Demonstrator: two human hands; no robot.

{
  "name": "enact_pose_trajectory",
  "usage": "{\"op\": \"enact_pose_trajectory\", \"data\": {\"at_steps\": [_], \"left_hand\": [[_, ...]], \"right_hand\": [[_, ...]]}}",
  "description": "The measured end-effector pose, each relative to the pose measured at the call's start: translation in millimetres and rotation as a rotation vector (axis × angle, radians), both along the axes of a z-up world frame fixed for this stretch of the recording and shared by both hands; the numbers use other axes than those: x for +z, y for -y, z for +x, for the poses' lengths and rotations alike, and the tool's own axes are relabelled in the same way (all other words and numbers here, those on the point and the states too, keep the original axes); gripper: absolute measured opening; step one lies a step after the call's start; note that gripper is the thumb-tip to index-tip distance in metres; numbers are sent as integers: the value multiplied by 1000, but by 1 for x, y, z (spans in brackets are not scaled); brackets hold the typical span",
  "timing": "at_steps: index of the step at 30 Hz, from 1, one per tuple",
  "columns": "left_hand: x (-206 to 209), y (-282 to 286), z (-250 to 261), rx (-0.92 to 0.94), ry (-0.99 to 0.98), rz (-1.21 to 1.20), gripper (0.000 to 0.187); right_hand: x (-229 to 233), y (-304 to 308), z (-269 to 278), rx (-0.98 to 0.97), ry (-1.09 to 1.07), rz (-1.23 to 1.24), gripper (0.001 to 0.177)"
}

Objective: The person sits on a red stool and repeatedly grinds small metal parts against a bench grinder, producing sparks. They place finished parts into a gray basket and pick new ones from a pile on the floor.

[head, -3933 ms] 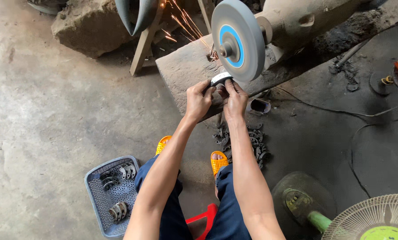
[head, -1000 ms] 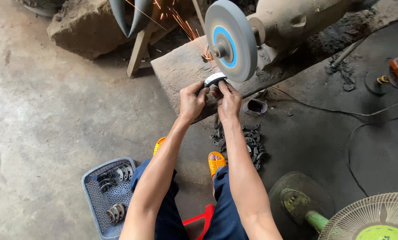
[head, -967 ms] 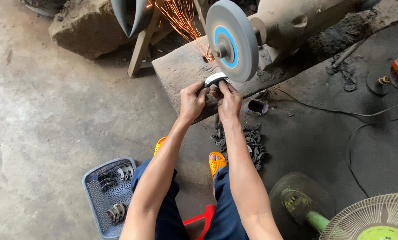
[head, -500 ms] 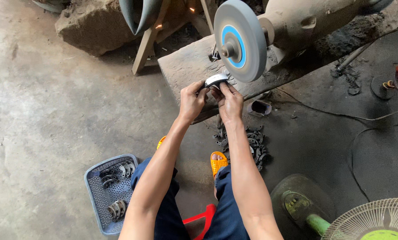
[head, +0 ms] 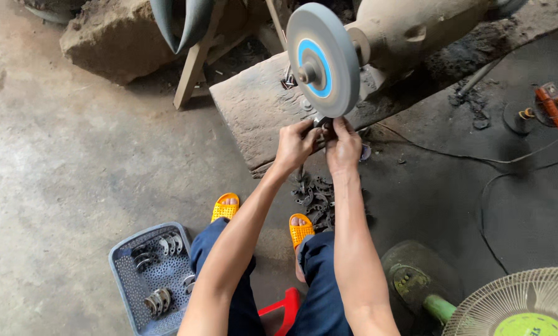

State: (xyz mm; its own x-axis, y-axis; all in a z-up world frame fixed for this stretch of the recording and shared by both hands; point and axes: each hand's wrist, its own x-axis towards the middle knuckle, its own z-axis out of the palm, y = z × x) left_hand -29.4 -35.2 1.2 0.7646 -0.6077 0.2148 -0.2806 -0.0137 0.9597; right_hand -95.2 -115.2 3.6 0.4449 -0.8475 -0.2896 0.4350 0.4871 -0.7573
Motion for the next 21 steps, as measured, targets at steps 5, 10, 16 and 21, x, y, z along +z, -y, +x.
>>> {"op": "enact_pose_trajectory", "data": {"at_steps": [5,10,16,21], "left_hand": [[-8,-19,7,56,-6,7,11],[-5,-22,10,70,11,-19,10],[2,-4,5,64,10,-81,14],[-15,-23,15,84,64,-91,8]], "right_hand": [[1,-9,13,72,-26,-76,11],[24,-24,14,88,-23,-87,11],[2,-5,11,-19,9,-54,12],[-20,-11,21,61,-34,-103,9]]}}
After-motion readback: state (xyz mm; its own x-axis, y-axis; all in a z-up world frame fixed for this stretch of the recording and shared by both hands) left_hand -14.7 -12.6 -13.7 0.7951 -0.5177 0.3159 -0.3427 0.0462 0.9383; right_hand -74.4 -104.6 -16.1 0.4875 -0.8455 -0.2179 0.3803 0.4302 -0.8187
